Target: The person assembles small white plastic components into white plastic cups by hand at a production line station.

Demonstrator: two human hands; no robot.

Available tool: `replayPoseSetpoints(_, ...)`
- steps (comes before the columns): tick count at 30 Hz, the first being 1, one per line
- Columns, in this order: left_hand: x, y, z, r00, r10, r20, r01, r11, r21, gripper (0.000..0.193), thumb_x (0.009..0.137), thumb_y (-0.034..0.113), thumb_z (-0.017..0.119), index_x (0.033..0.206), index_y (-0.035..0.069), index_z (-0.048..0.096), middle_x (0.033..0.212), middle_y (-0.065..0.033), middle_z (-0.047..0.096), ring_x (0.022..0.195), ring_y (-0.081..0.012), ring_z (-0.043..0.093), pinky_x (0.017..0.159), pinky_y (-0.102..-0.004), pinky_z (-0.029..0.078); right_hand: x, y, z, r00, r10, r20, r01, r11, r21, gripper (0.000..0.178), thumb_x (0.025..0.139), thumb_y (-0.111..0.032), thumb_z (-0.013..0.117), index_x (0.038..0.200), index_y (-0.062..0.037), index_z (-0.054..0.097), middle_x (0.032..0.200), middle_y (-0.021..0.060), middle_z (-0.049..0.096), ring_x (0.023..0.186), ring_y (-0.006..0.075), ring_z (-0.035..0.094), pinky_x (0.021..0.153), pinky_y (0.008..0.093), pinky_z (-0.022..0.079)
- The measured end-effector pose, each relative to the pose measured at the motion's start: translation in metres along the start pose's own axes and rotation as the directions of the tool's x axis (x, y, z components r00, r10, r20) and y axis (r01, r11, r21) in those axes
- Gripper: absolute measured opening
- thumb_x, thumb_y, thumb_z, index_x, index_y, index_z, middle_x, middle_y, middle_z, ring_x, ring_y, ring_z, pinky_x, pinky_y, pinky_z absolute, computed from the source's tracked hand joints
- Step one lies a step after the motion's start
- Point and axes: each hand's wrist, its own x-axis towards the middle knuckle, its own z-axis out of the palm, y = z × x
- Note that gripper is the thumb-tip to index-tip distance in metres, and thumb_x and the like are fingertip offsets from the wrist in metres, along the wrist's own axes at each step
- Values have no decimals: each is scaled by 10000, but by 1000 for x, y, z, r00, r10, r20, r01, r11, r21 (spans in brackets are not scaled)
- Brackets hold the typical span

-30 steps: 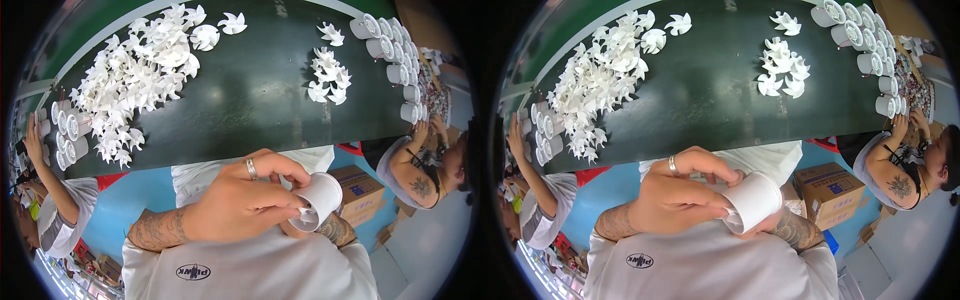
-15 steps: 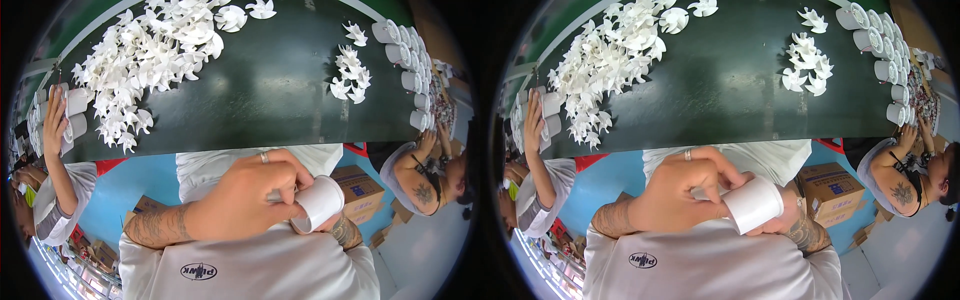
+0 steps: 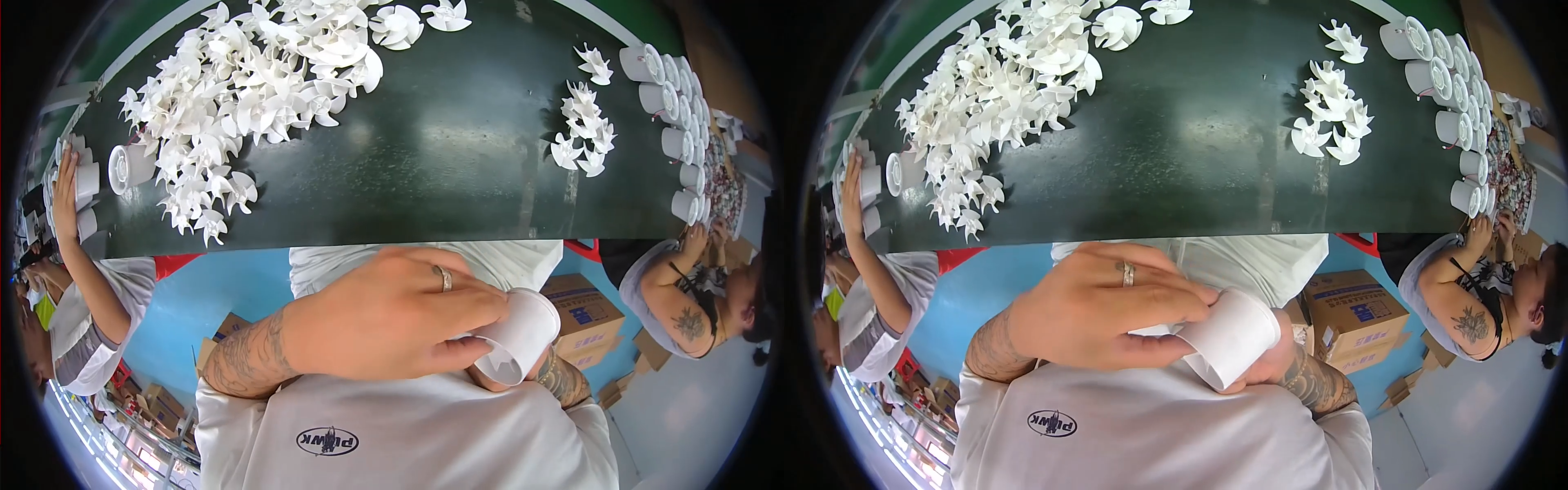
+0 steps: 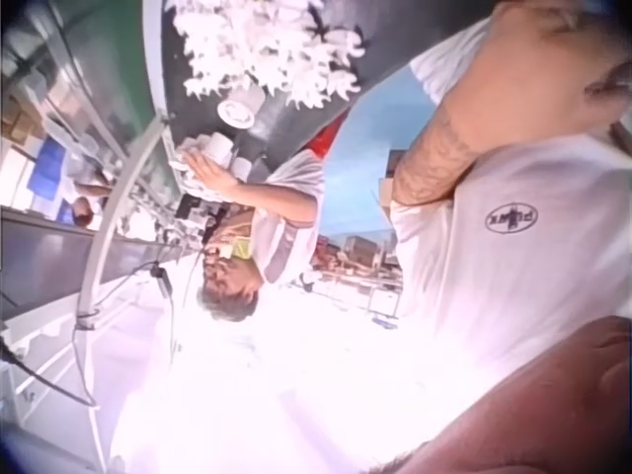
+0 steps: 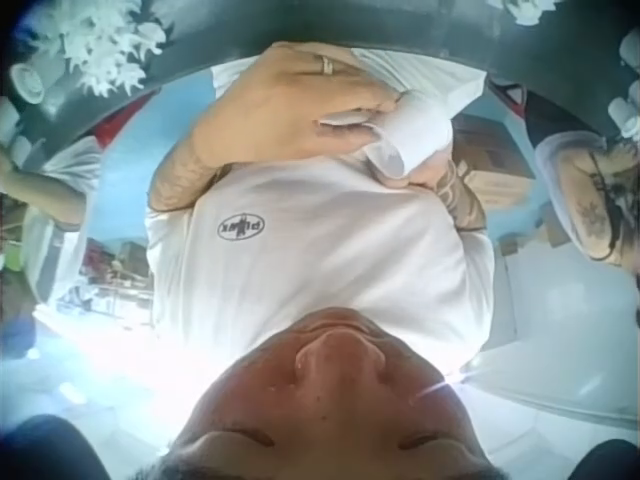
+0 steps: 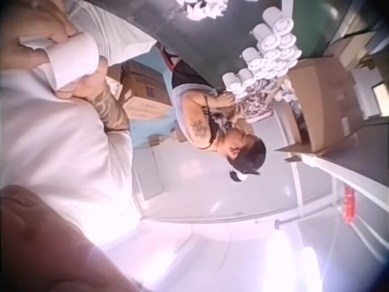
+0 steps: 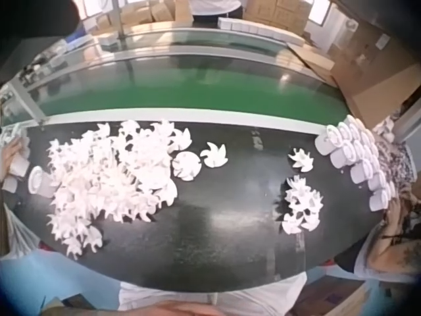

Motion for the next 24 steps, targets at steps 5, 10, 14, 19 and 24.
replayPoseSetpoints(5, -2, -3, 8, 990, -127, -59, 117, 981, -152, 299, 677, 48, 795, 940, 25, 655, 927, -95, 670, 752, -217, 642, 655, -304, 543, 5, -1, 6, 999, 25, -23, -27, 998, -60, 396, 852, -446, 520, 1138, -174, 551, 914, 1, 554, 594, 157, 462, 464, 310, 280)
replayPoseSetpoints(10, 4, 4, 6, 959, -279, 41, 281, 930, -237, 397, 666, 74, 799, 1023, 12, 638, 961, -102, 592, 785, -210, 630, 678, -291, 536, 16, -3, 26, 1000, 13, 1, -13, 997, -73, 388, 857, -442, 515, 1138, -175, 544, 726, -50, 466, 459, 97, 333, 437, 270, 233)
replayPoseSetpoints(14, 6, 2, 5, 972, -236, 17, 236, 964, -119, 404, 661, 68, 779, 1039, 14, 646, 963, -103, 627, 792, -218, 636, 684, -299, 536, 22, -6, 46, 999, -21, -35, 18, 997, -74, 429, 866, -458, 510, 1183, -170, 526, 615, -88, 374, 398, 60, 206, 411, 235, 165)
replayPoseSetpoints(19, 1, -7, -3, 986, -133, 98, 129, 991, 47, 454, 668, 58, 766, 1107, 22, 660, 1045, -100, 689, 826, -244, 645, 714, -324, 527, 15, -7, 28, 997, -9, 72, 8, 1000, 9, 478, 867, -468, 525, 1211, -136, 512, 675, -70, 439, 416, 76, 242, 416, 253, 180)
replayPoseSetpoints(24, 9, -5, 8, 999, -29, 41, 30, 999, -38, 542, 661, 123, 829, 1156, 8, 642, 1125, -128, 661, 882, -246, 659, 740, -325, 533, 12, -9, 50, 997, -26, -79, 20, 997, -73, 489, 862, -449, 545, 1238, -139, 506, 841, -33, 525, 473, 99, 310, 432, 261, 203)
